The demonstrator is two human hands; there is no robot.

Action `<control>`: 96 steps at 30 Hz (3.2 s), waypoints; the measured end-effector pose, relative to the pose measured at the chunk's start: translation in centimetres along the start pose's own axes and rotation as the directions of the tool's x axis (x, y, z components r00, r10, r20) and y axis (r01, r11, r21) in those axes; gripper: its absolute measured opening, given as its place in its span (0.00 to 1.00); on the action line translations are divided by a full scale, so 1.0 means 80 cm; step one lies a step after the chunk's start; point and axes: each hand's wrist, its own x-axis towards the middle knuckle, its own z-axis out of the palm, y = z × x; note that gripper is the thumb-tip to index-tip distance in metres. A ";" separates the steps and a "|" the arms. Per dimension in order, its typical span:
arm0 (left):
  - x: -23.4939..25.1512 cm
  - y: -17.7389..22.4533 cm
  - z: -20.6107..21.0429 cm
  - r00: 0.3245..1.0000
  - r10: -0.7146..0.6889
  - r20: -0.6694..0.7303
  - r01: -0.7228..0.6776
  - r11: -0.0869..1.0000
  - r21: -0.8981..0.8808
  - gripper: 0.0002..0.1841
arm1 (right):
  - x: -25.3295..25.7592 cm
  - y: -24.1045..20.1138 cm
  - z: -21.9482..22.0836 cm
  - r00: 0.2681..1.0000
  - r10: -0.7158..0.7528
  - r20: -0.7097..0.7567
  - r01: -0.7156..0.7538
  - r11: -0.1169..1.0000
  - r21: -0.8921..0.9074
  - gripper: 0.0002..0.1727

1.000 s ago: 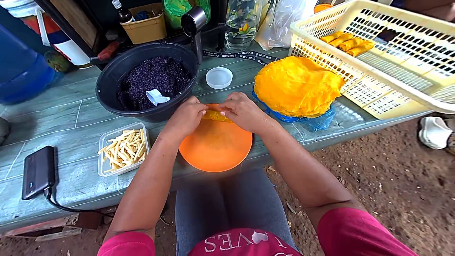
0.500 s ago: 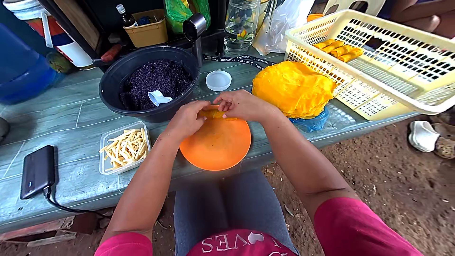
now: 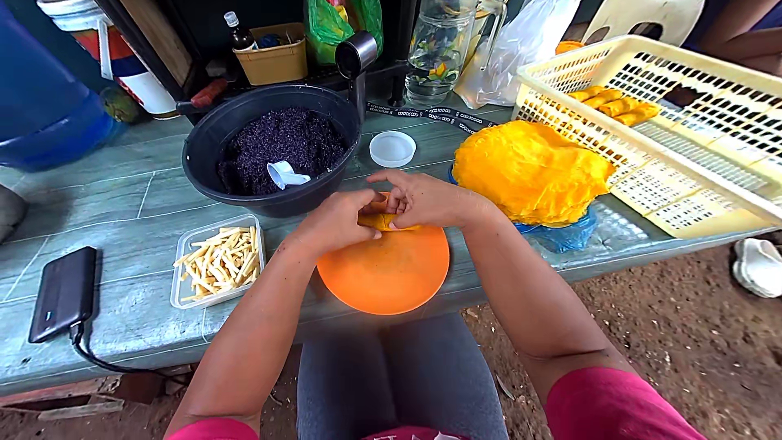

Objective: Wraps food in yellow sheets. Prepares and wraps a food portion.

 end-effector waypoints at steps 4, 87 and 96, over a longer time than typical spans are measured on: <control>-0.001 0.001 0.006 0.996 0.084 -0.028 -0.085 0.996 -0.039 0.20 | -0.006 0.010 -0.005 0.999 -0.014 0.036 0.002 0.946 0.325 0.48; -0.010 -0.008 0.040 0.905 -0.055 -0.422 -0.100 0.936 -0.337 0.15 | -0.195 0.248 -0.313 0.408 0.845 -0.346 -0.862 0.482 0.159 0.15; -0.012 -0.006 0.034 0.901 -0.046 -0.431 -0.112 0.936 -0.335 0.13 | -0.183 0.271 -0.303 0.467 0.806 -0.362 -0.843 0.530 0.091 0.10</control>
